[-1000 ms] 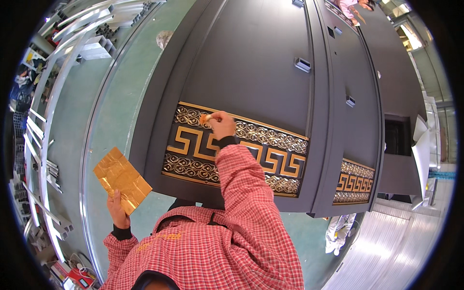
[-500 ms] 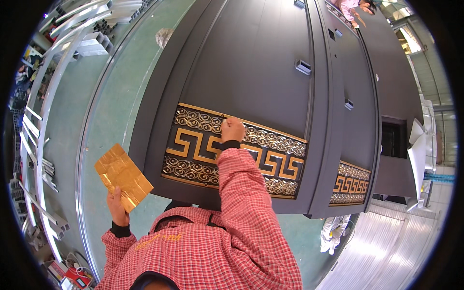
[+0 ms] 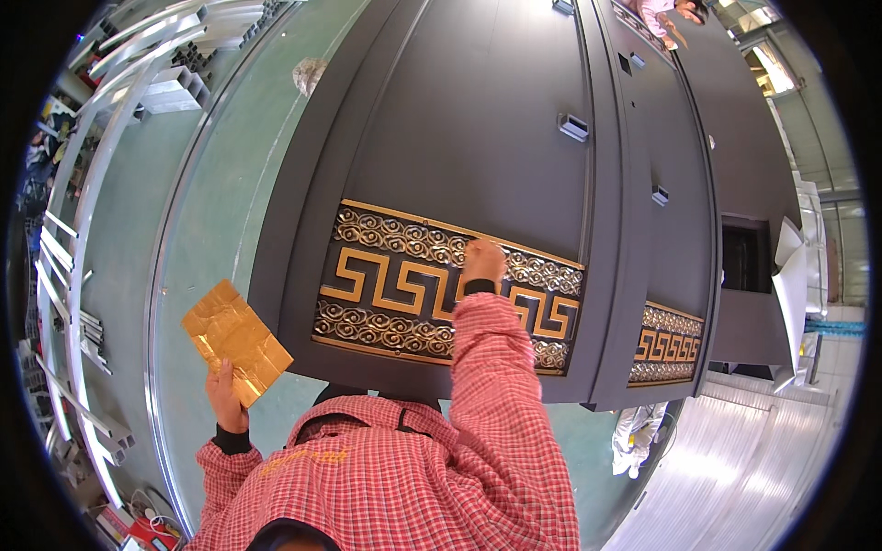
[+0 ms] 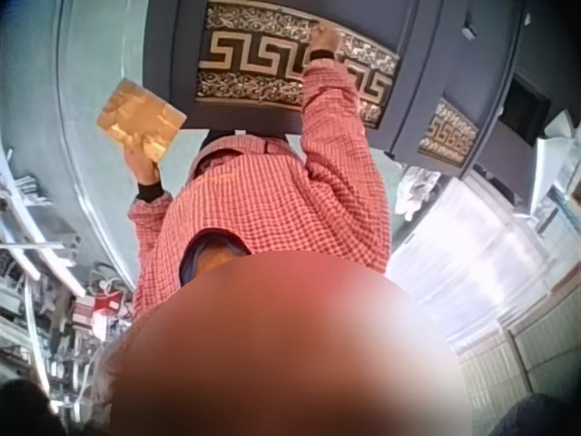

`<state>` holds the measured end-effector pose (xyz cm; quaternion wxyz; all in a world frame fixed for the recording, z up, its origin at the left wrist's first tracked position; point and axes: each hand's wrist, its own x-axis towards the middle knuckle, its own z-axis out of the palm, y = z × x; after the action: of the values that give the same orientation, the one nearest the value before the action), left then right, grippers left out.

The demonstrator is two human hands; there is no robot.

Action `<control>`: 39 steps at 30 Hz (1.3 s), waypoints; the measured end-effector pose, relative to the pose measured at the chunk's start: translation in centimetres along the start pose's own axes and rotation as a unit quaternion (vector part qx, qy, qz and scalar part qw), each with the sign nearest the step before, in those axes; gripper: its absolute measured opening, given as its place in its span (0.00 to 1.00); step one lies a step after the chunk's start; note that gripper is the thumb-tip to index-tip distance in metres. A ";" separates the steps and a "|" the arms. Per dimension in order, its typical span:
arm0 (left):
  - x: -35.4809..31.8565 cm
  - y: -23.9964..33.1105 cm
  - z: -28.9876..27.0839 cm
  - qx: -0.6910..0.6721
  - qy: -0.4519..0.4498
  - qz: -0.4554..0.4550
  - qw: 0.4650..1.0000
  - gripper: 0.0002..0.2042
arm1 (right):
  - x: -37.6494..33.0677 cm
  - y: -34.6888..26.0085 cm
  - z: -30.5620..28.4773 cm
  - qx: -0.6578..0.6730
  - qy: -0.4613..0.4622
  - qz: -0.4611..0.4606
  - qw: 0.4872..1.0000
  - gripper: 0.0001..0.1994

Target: The person applies gold leaf to a decorative Greek key pattern on a large dark panel using a small tool. They then walk through the workshop, pick up a roll of material, and place it on a table.

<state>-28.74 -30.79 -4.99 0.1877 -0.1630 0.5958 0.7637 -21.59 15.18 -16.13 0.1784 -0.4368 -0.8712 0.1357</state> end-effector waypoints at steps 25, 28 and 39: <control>-0.3 0.9 -1.0 -0.004 -0.005 0.030 1.000 0.14 | -4.0 -16.3 4.8 0.084 -0.131 -0.221 0.963 0.05; -0.3 0.8 -1.7 -0.002 -0.006 0.024 1.000 0.14 | -2.1 -9.9 1.8 0.122 -0.134 -0.231 0.956 0.05; -0.8 1.1 -2.4 0.001 -0.005 0.014 1.000 0.14 | -3.6 -13.9 3.8 0.069 -0.062 -0.237 0.967 0.06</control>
<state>-28.53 -33.38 -4.27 0.1806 -0.1506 0.5975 0.7666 -31.14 3.89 -14.76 0.1808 -0.1952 -0.9476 0.1766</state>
